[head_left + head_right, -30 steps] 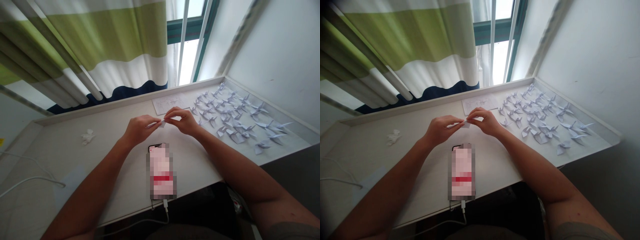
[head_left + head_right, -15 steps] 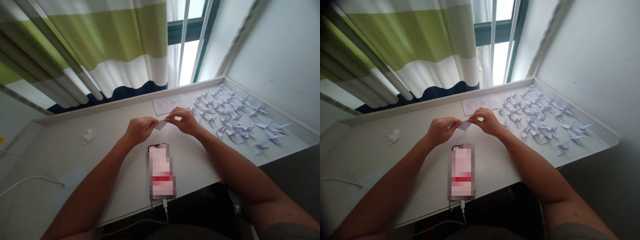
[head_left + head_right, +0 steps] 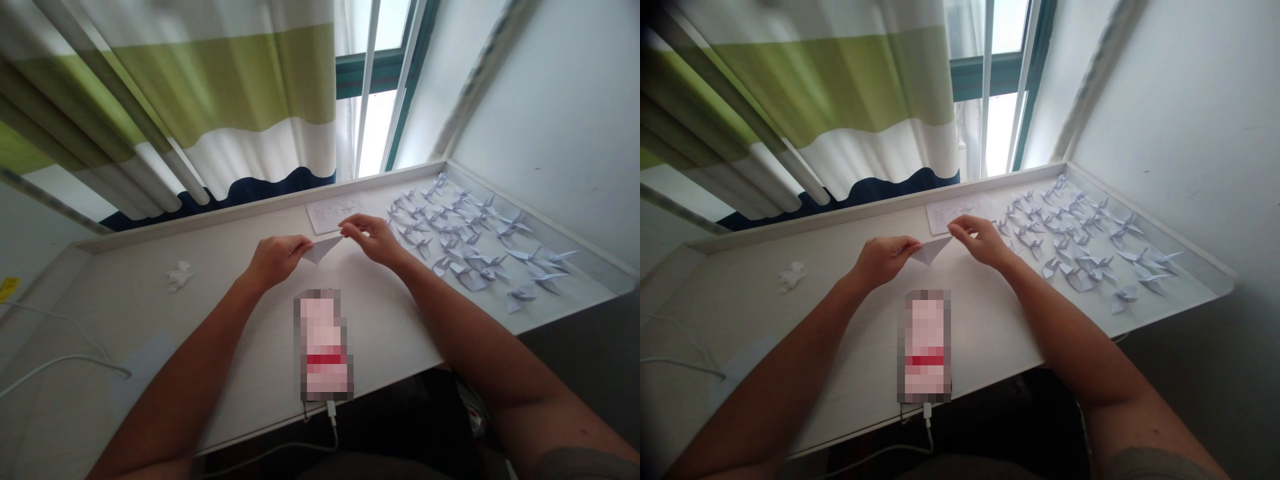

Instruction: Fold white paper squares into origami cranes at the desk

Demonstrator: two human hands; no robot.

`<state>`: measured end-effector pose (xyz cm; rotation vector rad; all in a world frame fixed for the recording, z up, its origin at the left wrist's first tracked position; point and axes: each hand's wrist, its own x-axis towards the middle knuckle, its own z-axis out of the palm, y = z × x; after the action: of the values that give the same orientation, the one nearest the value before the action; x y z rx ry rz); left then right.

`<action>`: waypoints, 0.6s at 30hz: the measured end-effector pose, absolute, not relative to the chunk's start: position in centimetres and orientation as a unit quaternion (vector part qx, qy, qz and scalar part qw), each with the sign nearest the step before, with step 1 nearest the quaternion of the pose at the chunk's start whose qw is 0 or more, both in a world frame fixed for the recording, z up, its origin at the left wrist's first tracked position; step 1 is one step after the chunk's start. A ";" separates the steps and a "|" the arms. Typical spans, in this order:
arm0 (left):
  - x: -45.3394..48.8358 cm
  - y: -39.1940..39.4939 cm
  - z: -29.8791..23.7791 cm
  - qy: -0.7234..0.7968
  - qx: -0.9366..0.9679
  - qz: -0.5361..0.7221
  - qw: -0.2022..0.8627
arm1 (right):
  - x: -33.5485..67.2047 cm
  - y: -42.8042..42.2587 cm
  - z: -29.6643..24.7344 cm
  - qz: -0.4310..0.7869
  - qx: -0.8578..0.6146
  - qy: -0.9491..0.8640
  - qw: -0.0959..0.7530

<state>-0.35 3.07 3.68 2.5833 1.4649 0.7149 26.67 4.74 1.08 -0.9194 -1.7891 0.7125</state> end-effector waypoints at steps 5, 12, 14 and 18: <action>0.3 2.4 3.8 0.433 0.875 0.213 0.043 | 25.4 4.0 0.9 0.252 -0.318 -0.790 0.460; -0.4 2.9 4.1 0.446 0.874 0.188 0.032 | 25.7 4.5 0.6 0.268 -0.357 -0.741 0.502; -0.6 3.2 3.8 0.465 0.850 0.237 0.074 | 25.8 4.8 0.3 0.290 -0.376 -0.714 0.514; -0.3 3.8 2.8 0.490 0.713 0.397 0.306 | 25.6 5.2 -0.2 0.336 -0.389 -0.662 0.544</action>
<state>-0.31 3.79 2.83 1.8875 1.2976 1.0518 25.62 5.15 -0.16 -0.9240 -1.5714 0.7983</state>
